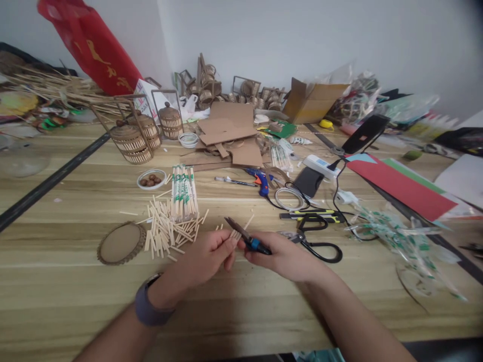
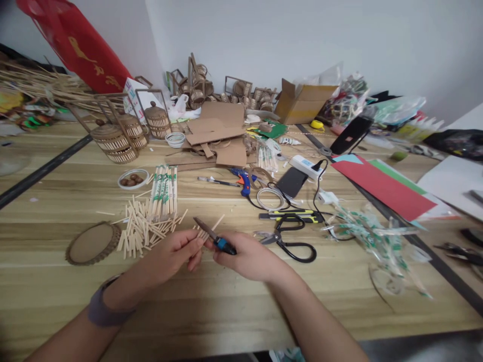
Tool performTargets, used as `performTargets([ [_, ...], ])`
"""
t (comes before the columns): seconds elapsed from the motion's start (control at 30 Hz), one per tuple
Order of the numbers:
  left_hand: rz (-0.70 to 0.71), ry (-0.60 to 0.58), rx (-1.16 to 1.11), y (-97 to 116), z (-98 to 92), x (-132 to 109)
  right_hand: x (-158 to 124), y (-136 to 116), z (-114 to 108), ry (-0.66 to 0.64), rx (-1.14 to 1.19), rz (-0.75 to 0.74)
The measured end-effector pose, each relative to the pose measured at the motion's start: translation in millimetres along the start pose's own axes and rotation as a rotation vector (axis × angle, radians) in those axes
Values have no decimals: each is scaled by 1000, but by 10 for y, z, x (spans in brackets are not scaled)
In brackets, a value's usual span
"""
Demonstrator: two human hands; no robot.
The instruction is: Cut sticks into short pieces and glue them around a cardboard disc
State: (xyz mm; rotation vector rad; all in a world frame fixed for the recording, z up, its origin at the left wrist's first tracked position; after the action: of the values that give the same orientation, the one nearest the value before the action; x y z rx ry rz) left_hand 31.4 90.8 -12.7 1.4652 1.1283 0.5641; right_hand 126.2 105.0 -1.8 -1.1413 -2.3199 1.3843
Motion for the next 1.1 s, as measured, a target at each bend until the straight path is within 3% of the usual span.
performTargets([
  [0.33,24,22,37,11,-5,-4,-7,-71,-15,122,-124,-60],
  [0.5,38,124,-12,-1,-168,13,11,-18,-145,162,-89,-74],
  [0.6,10,236,99,-34,-284,9,-54,6,-483,432,-149,-127],
  [0.67,-12,243,313,-42,-245,16,-159,-105,-645,630,-270,-262],
  [0.7,-24,227,426,-50,-197,24,-185,-165,-638,661,-337,-327],
  [0.77,-31,192,606,-53,-93,37,-126,-194,-484,571,-458,-360],
  [0.87,-55,161,779,-57,11,53,17,-60,-231,394,-620,-201],
  [1.1,-179,182,1035,-196,7,73,115,42,-35,362,-711,-22],
])
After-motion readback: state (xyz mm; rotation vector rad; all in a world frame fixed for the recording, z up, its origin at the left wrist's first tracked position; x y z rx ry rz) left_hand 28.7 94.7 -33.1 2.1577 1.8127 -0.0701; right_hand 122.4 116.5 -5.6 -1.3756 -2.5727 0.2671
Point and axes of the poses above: each hand's wrist, its own x-axis towards the middle knuckle, its own z-axis out of the palm, y = z × x, the point moved 10 cm from there along x, towards the middle knuckle, and after that the axes turned 5 degrees about -z, right-handed, at the moved point
